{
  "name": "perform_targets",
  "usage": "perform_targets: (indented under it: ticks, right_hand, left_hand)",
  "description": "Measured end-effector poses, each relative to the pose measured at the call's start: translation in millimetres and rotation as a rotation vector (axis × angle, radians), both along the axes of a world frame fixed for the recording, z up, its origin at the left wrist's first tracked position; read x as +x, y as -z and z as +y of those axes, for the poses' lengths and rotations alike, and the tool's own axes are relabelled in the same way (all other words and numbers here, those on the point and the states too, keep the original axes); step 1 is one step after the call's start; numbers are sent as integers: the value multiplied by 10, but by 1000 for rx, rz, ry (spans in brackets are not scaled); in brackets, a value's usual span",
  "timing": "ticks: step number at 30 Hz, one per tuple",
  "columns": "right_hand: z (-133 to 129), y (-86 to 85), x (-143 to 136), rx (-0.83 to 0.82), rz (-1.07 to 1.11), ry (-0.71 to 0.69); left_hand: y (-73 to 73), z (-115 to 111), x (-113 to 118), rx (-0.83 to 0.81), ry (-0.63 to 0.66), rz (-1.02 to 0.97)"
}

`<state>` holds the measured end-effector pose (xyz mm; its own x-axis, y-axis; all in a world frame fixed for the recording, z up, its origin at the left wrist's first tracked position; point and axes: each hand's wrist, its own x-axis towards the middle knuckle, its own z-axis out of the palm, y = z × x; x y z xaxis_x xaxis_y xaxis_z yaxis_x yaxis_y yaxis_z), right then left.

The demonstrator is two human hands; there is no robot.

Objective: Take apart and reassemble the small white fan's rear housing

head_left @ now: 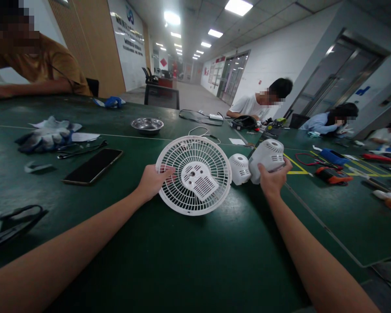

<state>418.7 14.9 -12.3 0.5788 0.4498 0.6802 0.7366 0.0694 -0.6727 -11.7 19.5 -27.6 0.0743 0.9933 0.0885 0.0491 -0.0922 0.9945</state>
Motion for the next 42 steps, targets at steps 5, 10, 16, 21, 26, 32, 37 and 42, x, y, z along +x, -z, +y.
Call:
perform_targets:
  ticks: [5, 10, 16, 21, 26, 32, 37, 42]
  right_hand:
    - [23, 74, 2, -159, 196, 44]
    - [26, 1, -9, -94, 183, 99]
    - [-29, -292, -212, 214, 83, 10]
    - [-77, -342, -498, 197, 72, -154]
    - [-31, -181, -625, -118, 59, -118]
    - [11, -176, -446, -40, 77, -93]
    - [27, -184, -5, -11, 113, -17]
    - [31, -137, 174, -28, 115, -55]
  left_hand:
    - [-10, -10, -7, 10, 4, 22]
    - [-16, -20, -13, 3, 17, 17]
    - [25, 29, -6, 24, 8, 9]
    - [74, 69, -17, 36, 10, 18]
    - [76, 71, -14, 35, -1, 16]
    - [64, 64, -13, 23, 5, 14]
    - [76, 66, -30, 29, 20, 12]
    - [36, 32, -24, 30, 18, 11]
